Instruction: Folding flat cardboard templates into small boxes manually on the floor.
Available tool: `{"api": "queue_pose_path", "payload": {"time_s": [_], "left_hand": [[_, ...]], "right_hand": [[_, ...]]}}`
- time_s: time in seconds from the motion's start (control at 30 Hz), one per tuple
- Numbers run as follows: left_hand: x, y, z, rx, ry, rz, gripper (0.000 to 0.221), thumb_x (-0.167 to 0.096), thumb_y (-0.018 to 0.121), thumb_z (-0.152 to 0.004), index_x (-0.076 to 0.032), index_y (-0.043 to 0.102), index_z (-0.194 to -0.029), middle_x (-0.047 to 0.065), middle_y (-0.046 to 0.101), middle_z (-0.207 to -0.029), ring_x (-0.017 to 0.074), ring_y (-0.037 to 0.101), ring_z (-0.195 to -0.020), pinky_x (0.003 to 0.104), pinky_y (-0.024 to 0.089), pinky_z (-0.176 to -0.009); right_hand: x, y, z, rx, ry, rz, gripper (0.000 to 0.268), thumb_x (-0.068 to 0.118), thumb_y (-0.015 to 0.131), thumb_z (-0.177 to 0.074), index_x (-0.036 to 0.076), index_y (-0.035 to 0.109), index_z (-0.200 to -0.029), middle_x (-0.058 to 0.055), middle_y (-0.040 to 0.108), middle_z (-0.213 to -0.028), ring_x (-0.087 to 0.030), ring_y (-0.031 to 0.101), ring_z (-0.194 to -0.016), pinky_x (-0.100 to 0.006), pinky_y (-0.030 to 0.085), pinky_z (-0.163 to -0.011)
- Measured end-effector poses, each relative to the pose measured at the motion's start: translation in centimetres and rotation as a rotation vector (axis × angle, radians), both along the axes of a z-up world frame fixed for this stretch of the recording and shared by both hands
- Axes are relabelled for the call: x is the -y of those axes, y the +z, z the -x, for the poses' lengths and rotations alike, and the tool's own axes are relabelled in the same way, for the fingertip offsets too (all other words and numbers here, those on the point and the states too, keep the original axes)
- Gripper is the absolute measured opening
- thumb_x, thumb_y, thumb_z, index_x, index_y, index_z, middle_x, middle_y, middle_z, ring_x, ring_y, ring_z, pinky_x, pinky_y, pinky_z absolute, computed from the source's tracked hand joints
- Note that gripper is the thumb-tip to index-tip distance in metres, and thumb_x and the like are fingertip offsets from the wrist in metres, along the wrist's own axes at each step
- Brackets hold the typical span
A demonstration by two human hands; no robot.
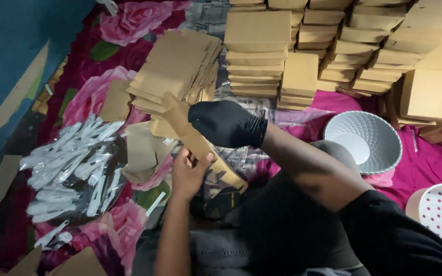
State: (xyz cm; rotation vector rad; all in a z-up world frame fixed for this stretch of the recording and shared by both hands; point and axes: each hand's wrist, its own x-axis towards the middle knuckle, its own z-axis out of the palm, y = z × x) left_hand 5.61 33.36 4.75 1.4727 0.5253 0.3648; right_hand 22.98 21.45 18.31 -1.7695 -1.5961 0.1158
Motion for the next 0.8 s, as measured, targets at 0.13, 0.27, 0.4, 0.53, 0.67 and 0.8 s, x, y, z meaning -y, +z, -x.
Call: {"api": "queue_pose_path", "payload": {"time_s": [0.13,0.27,0.4,0.53,0.67,0.8], "left_hand": [[1.2,1.0,-0.6,-0.047,0.161,-0.080,0.055,-0.022,0.086,-0.086,-0.006,0.057,-0.130,0.017,0.070,-0.107,0.0227,0.069,-0.096,0.042,0.059,-0.077],[1.6,3.6,-0.3,-0.083,0.254,-0.133,0.015,-0.016,0.076,-0.096,-0.004,0.069,-0.100,0.005,0.065,-0.081,0.0135,0.061,-0.075,0.035,0.057,-0.063],[0.4,1.3,0.3,-0.030,0.232,-0.109,0.012,-0.011,0.075,-0.096,-0.002,0.070,-0.103,0.010,0.069,-0.079,0.0144,0.064,-0.075,0.035,0.058,-0.056],[0.9,1.7,0.2,0.074,0.200,-0.097,0.030,-0.005,0.068,-0.098,0.000,0.060,-0.127,0.015,0.071,-0.095,0.0180,0.066,-0.087,0.039,0.062,-0.069],[1.0,1.7,0.2,0.103,0.193,-0.190,0.028,-0.015,0.062,-0.104,0.000,0.062,-0.128,0.025,0.074,-0.105,0.0309,0.073,-0.103,0.046,0.060,-0.085],[1.4,2.3,0.6,0.081,0.222,-0.197,0.030,-0.017,0.063,-0.104,0.001,0.065,-0.128,0.025,0.075,-0.105,0.0332,0.074,-0.101,0.048,0.059,-0.086]], "right_hand": [[-0.5,-1.6,0.2,-0.067,-0.067,0.014,0.014,0.023,0.053,-0.104,0.017,0.061,-0.113,-0.013,0.069,-0.100,-0.042,0.069,-0.092,-0.053,0.057,-0.072],[0.5,-1.4,-0.3,-0.190,0.036,-0.131,0.009,0.012,0.057,-0.103,0.011,0.061,-0.111,-0.017,0.066,-0.092,-0.046,0.068,-0.090,-0.051,0.057,-0.070],[1.0,-3.1,-1.7,-0.307,0.139,-0.173,0.010,0.009,0.060,-0.103,0.011,0.065,-0.111,-0.014,0.068,-0.091,-0.044,0.071,-0.089,-0.047,0.059,-0.077],[1.5,-3.4,-1.3,-0.403,0.073,-0.129,0.018,0.007,0.061,-0.099,0.012,0.065,-0.116,-0.011,0.069,-0.083,-0.037,0.071,-0.080,-0.046,0.057,-0.073],[1.3,-3.3,-1.0,-0.377,0.045,-0.158,0.031,0.006,0.061,-0.099,0.015,0.064,-0.129,-0.011,0.066,-0.090,-0.035,0.071,-0.083,-0.043,0.056,-0.077],[0.8,-3.3,-0.6,-0.354,0.052,-0.166,0.035,0.005,0.061,-0.098,0.014,0.065,-0.131,-0.012,0.066,-0.096,-0.037,0.070,-0.089,-0.043,0.055,-0.081]]}}
